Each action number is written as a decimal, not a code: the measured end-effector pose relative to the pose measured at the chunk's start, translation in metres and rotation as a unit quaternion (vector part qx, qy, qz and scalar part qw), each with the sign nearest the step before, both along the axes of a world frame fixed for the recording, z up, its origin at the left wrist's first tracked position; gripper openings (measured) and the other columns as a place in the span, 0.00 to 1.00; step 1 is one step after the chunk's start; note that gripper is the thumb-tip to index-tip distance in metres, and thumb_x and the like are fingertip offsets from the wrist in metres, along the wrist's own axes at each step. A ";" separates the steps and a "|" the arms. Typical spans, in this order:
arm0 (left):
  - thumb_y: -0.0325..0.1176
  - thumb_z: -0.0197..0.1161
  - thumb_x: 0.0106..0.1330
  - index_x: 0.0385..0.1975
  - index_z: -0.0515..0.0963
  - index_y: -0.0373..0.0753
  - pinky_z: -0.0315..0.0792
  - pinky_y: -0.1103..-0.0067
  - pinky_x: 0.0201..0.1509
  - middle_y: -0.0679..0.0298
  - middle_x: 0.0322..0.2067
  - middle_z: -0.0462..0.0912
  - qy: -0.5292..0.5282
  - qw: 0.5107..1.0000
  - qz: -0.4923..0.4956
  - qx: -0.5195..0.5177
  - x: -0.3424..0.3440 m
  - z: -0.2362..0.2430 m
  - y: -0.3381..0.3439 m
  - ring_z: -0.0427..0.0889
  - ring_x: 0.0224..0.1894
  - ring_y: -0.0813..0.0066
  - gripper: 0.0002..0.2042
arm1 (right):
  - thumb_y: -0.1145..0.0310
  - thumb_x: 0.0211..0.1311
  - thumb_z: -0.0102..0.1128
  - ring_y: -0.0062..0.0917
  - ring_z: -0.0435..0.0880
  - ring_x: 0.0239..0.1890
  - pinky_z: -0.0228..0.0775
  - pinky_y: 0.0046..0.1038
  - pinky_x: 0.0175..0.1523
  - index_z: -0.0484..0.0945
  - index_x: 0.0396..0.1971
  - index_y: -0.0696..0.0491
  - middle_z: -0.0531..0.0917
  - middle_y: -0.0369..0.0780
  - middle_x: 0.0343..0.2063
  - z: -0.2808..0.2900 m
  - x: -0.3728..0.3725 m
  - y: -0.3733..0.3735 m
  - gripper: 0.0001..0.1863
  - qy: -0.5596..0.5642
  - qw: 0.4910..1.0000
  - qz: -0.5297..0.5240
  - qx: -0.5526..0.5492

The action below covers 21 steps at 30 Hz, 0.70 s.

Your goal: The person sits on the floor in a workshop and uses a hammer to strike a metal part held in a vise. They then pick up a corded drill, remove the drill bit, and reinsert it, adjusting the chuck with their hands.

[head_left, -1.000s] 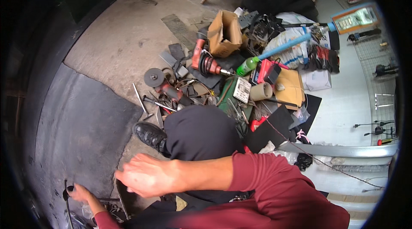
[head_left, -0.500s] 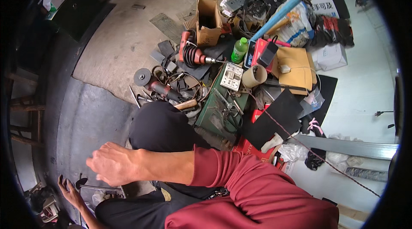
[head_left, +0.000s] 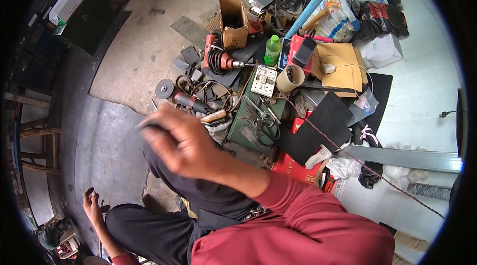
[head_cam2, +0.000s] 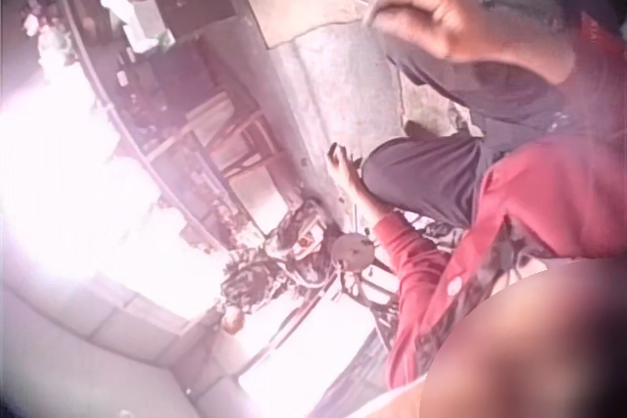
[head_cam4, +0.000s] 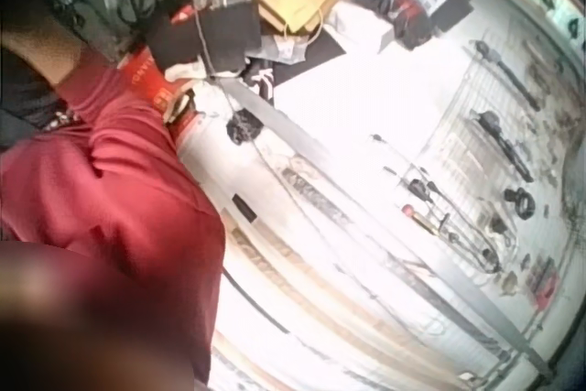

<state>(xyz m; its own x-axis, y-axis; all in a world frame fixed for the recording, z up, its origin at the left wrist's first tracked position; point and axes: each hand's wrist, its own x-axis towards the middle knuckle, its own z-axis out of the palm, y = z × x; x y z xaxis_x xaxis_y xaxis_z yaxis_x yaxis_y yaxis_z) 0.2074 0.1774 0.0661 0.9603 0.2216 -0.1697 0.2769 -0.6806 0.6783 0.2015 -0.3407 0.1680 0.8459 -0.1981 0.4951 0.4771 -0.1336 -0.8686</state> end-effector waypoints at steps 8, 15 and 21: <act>0.32 0.60 0.74 0.52 0.79 0.40 0.64 0.80 0.26 0.69 0.27 0.76 -0.039 0.998 -0.026 0.048 -0.019 -0.001 -0.022 0.68 0.24 0.83 0.11 | 0.68 0.66 0.63 0.38 0.85 0.36 0.76 0.35 0.43 0.79 0.46 0.60 0.83 0.46 0.37 -0.102 -0.083 -0.107 0.13 0.310 0.918 -0.124 -0.214; 0.32 0.61 0.73 0.52 0.79 0.38 0.68 0.79 0.31 0.67 0.27 0.77 -0.014 0.998 0.048 0.026 -0.040 0.004 -0.007 0.70 0.26 0.81 0.11 | 0.63 0.64 0.65 0.52 0.80 0.56 0.74 0.46 0.60 0.70 0.62 0.62 0.78 0.55 0.55 -0.152 -0.062 -0.152 0.30 0.373 0.849 -0.103 -0.359; 0.30 0.61 0.73 0.52 0.79 0.36 0.73 0.76 0.47 0.63 0.35 0.84 -0.057 0.996 0.041 0.056 -0.056 0.009 -0.006 0.80 0.38 0.75 0.11 | 0.62 0.59 0.72 0.50 0.79 0.59 0.72 0.44 0.63 0.70 0.62 0.61 0.77 0.54 0.57 -0.181 0.046 -0.188 0.34 0.306 0.808 -0.138 -0.485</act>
<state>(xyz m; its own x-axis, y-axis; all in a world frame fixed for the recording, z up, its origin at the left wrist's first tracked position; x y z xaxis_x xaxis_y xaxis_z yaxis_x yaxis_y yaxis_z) 0.1514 0.1716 0.0749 0.9497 0.3117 -0.0310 0.2609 -0.7323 0.6290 0.2480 -0.5287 -0.0126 0.9808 -0.1915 0.0359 -0.1668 -0.9204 -0.3538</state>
